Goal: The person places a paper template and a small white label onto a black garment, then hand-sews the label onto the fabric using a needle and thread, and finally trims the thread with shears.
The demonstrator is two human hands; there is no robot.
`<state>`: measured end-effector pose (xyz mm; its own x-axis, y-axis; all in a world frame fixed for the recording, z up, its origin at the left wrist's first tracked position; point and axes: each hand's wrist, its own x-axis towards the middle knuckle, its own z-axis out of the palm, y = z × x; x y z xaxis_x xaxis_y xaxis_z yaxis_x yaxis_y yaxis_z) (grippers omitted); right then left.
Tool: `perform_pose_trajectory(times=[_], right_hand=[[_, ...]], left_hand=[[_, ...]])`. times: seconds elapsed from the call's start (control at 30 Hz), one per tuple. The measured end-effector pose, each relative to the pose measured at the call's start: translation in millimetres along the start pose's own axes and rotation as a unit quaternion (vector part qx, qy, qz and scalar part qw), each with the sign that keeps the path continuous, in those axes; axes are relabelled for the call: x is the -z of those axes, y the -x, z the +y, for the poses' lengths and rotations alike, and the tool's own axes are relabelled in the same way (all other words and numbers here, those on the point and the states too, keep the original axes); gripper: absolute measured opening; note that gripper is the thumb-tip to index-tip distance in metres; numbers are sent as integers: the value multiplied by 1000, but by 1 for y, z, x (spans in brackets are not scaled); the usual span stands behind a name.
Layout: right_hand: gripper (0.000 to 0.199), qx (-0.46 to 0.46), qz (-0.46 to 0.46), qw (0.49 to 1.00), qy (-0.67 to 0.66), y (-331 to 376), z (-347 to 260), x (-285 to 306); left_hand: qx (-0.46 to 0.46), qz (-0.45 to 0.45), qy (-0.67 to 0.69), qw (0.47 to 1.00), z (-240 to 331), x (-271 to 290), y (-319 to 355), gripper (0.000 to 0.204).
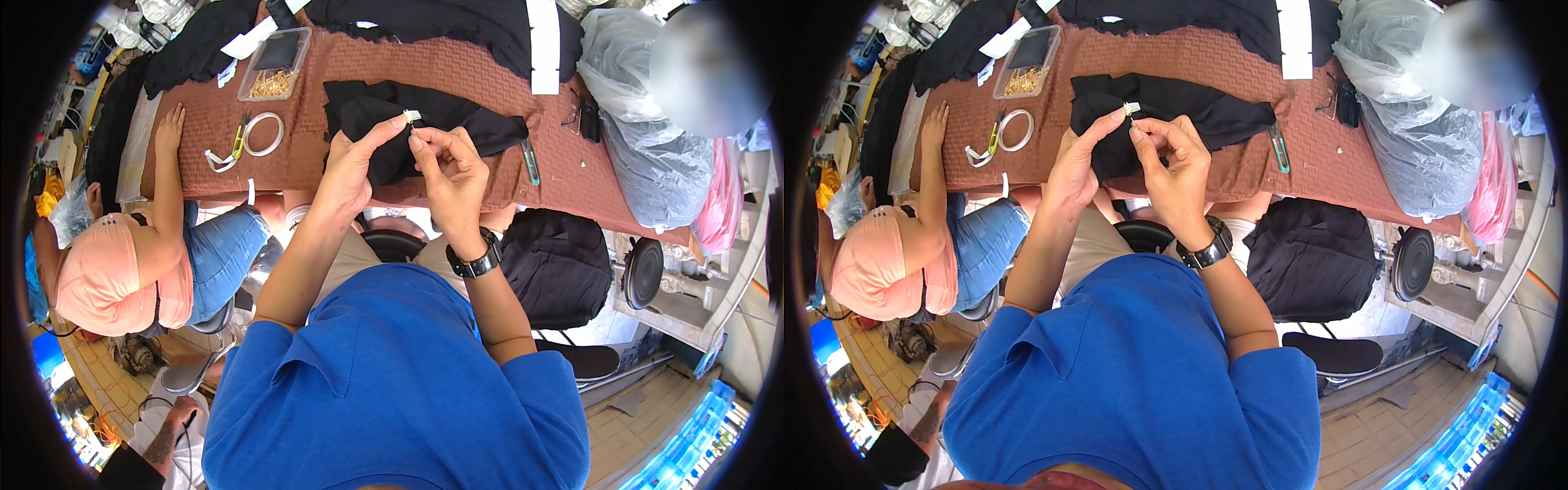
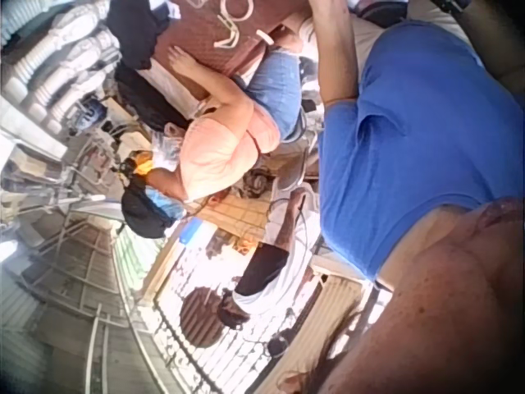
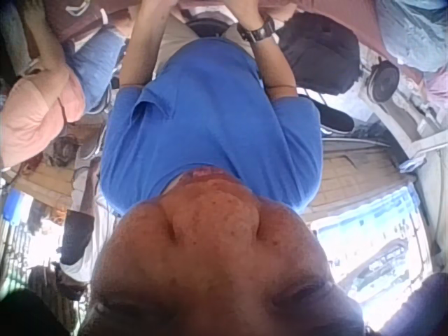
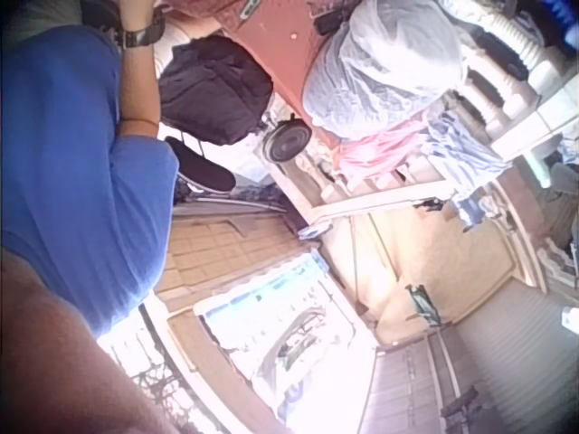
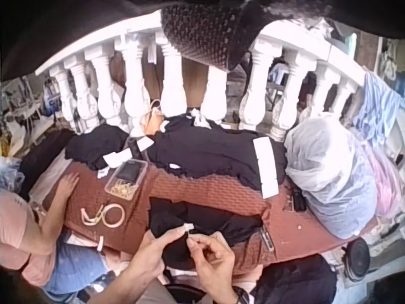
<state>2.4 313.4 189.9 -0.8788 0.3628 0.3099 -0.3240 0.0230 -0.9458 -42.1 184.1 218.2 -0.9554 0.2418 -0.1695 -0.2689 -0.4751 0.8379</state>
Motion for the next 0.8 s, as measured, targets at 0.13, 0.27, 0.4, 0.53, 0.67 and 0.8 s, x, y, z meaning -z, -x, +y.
perform_pose_trajectory(times=[0.13,0.27,0.4,0.53,0.67,0.8], right_hand=[[13,-9,-1,1000,-8,-1,-2,0],[13,-11,-4,1000,-12,-2,-3,0],[12,-30,-5,999,-31,-2,-4,0],[11,-40,-8,998,-42,-3,-6,0],[10,-53,-11,997,-52,-4,-10,0],[10,-63,-13,996,-61,-5,-9,0]], left_hand=[[-5,-4,-25,1000,-3,4,-1,19],[-7,-7,-36,999,-3,5,-1,21],[-17,-9,-42,999,-3,4,-2,20],[-17,-9,-41,999,0,0,0,19],[-22,-19,-42,999,-1,0,-1,18],[-28,-2,-31,999,-2,-1,-2,15]])
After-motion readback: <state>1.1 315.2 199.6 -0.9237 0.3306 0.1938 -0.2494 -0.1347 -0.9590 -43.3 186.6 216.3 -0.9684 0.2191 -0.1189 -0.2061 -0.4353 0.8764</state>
